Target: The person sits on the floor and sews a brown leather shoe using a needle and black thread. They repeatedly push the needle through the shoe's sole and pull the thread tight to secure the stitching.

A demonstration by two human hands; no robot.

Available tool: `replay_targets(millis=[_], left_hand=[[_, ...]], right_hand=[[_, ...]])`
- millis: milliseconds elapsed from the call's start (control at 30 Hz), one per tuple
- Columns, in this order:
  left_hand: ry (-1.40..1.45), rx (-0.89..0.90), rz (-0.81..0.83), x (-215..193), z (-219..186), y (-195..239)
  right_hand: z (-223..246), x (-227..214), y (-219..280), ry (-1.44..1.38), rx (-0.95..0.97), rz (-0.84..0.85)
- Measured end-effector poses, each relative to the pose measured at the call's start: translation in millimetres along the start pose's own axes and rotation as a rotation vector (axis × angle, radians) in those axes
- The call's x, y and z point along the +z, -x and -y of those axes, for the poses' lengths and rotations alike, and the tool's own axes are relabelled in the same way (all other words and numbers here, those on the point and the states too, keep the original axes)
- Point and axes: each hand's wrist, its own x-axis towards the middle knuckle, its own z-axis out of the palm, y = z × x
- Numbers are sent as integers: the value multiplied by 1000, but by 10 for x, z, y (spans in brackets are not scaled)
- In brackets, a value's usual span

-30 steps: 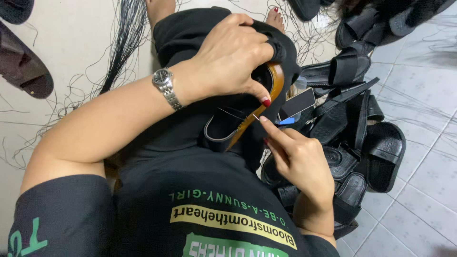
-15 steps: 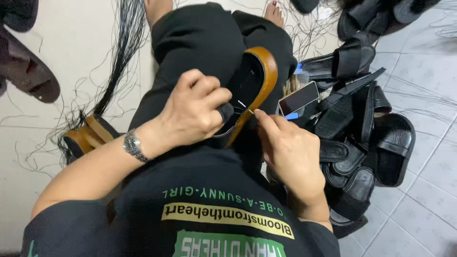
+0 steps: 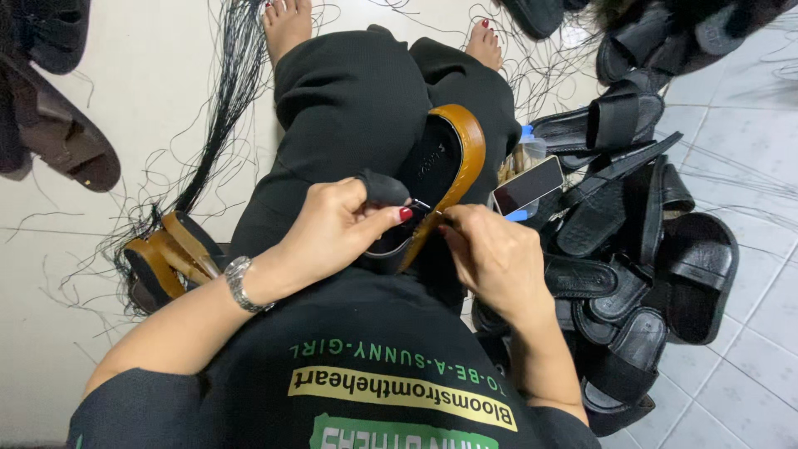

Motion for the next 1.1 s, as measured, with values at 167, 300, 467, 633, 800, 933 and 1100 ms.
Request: replay_targets(millis=[167,300,467,633,800,933,1100], left_hand=[[-30,53,164,51,-102,-54],[-128,169,166,63,-1,-8],[-317,393,174,157,-33,-93],[-309,443,134,161,101,-126],[-339,450,163,157,80,-112],[-300,455,124,193,168,-102],[-294,460,103,236,204,-127]], right_hand=[[290,-625,-45,227,40,339],[-24,-909,268,16,176,465],[-135,-73,126,-830,138,-126],[-208,81,108,-1103,67,-185],[-13,28,-15,-906,57,-293],[-70,81,-4,-1139,27,-182],[-161,187,98,-1145,80,-158]])
